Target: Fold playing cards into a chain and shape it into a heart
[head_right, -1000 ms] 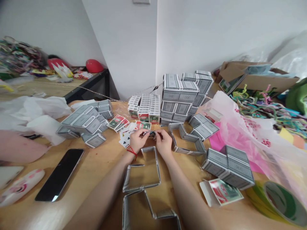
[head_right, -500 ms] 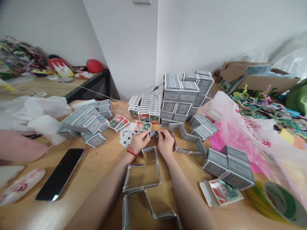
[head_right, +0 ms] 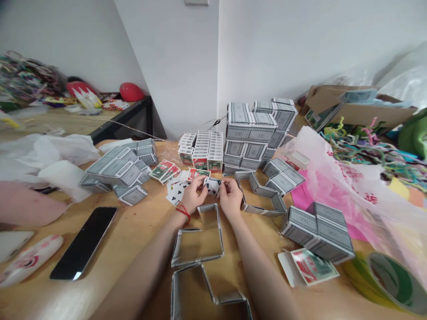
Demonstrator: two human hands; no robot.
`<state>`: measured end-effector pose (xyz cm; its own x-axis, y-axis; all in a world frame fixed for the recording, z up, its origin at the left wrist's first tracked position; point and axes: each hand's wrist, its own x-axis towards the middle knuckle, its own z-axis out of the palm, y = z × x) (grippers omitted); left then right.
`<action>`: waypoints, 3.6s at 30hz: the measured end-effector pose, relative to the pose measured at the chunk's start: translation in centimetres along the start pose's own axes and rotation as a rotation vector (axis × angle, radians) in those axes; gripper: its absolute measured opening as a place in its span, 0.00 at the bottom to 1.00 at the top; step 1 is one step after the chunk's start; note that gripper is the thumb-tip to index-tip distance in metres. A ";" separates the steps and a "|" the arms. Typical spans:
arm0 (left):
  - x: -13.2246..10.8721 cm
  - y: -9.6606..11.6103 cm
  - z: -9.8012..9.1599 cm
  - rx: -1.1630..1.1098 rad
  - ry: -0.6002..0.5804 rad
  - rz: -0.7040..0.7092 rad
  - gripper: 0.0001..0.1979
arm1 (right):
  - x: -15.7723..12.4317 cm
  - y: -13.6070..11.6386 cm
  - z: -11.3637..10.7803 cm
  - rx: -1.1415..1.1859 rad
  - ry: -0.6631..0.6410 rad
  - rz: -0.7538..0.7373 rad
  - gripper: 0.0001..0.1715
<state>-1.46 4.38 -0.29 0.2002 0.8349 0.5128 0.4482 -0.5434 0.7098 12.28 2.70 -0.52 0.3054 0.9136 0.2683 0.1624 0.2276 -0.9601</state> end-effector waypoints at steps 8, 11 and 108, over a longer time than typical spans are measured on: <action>-0.1 -0.4 0.3 -0.042 0.061 0.011 0.13 | -0.1 0.1 0.2 -0.116 -0.082 -0.029 0.13; 0.0 -0.3 0.2 -0.048 0.076 0.011 0.13 | -0.1 0.2 0.1 -0.146 -0.070 -0.017 0.14; 0.7 -0.5 -0.2 -0.317 0.166 -0.266 0.15 | 0.4 -0.8 -0.1 0.389 -0.314 0.249 0.21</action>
<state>-1.72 5.22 -0.14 -0.0397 0.9379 0.3447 0.1704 -0.3335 0.9272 12.34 2.86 0.39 -0.0140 0.9986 0.0505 -0.2556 0.0452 -0.9657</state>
